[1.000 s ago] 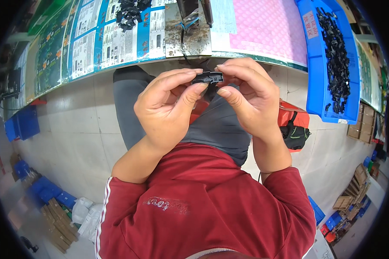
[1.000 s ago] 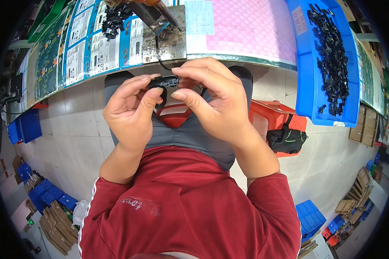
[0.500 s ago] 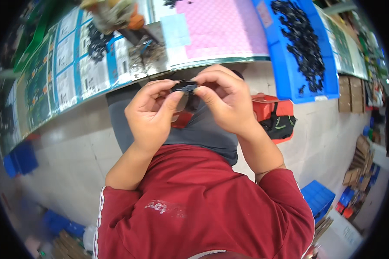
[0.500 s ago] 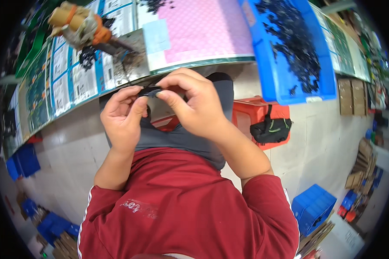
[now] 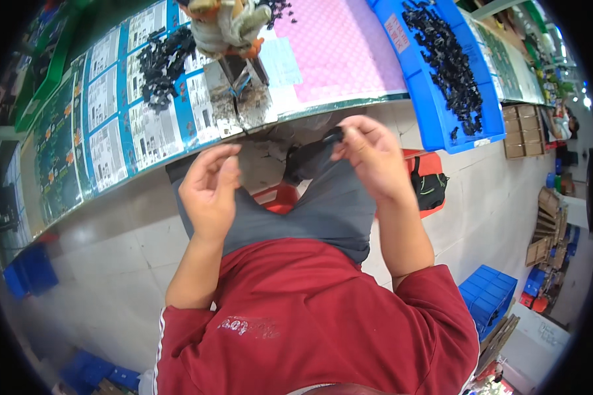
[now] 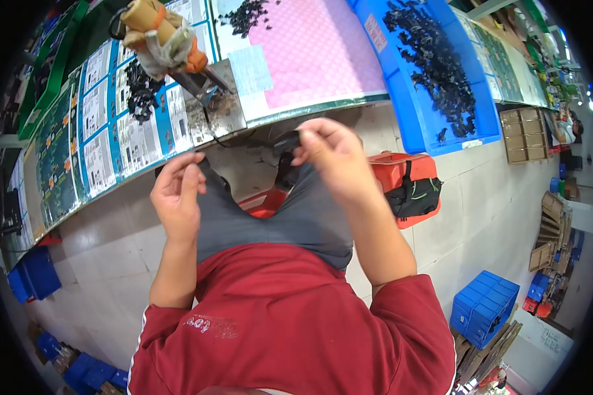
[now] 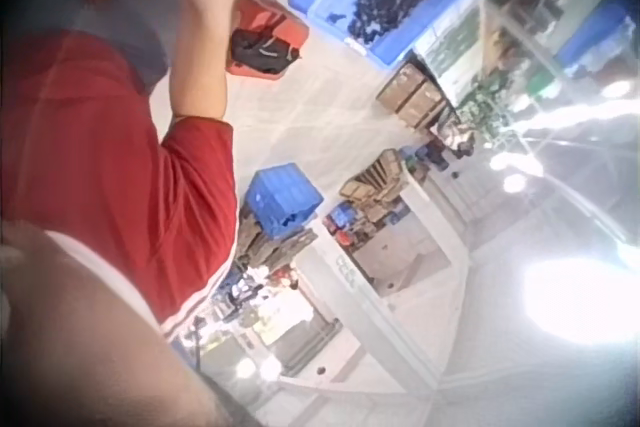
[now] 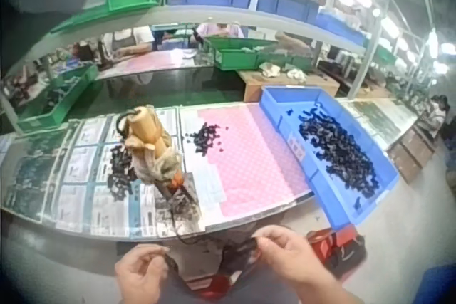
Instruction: The person assembles small black plastic components by hand using a workbench fixture.
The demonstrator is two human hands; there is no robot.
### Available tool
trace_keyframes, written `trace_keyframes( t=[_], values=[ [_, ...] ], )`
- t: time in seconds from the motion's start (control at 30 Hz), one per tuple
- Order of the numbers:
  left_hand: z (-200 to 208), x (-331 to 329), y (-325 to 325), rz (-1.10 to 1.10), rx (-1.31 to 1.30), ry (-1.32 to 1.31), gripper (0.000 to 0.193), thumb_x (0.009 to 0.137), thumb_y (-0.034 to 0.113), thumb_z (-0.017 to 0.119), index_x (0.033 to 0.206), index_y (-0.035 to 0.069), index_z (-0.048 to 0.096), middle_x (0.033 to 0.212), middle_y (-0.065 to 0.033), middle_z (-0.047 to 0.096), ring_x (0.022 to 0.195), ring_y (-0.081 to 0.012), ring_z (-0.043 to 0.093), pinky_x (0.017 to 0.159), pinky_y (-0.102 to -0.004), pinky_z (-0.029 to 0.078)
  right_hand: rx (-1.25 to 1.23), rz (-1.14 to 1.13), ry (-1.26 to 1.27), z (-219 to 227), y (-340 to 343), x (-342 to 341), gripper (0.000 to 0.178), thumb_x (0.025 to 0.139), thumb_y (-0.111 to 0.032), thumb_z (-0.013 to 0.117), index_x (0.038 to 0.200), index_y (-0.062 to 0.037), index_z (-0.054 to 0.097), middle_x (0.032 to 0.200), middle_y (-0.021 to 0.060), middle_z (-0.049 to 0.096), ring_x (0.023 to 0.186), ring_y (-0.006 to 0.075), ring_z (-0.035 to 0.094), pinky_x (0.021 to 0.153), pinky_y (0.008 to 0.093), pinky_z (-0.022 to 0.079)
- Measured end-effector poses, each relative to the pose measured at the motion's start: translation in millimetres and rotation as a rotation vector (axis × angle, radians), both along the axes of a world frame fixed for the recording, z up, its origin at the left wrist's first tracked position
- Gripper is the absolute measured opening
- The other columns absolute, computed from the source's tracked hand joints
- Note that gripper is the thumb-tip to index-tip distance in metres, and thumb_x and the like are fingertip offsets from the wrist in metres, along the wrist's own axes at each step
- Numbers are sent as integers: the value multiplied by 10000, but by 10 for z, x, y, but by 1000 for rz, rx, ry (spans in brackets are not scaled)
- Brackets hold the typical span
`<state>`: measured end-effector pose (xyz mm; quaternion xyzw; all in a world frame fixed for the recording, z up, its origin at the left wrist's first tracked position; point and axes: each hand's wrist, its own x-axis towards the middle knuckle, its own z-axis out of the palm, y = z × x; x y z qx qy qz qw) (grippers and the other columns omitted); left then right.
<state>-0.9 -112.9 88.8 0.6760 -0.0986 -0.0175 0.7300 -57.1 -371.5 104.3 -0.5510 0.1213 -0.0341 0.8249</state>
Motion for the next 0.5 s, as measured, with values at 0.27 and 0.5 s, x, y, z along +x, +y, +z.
trace_keyframes(
  t=[0.27,0.5],
  values=[
    [-229,676,748,298,202,-45,198,938,87,664,1101,-26,662,970,-71,680,724,-55,554,598,-194,453,-1865,-1159,-53,723,-1130,450,278,962,-164,636,1136,50,598,896,99,669,821,183,650,737,290,519],
    [-141,1253,688,434,968,-375,418,777,172,817,1115,-15,659,965,-119,610,821,-244,616,710,-330,510,-1175,-285,-192,98,-212,1854,263,829,-176,759,1002,12,696,931,147,691,797,237,681,703,340,540]
  ],
)
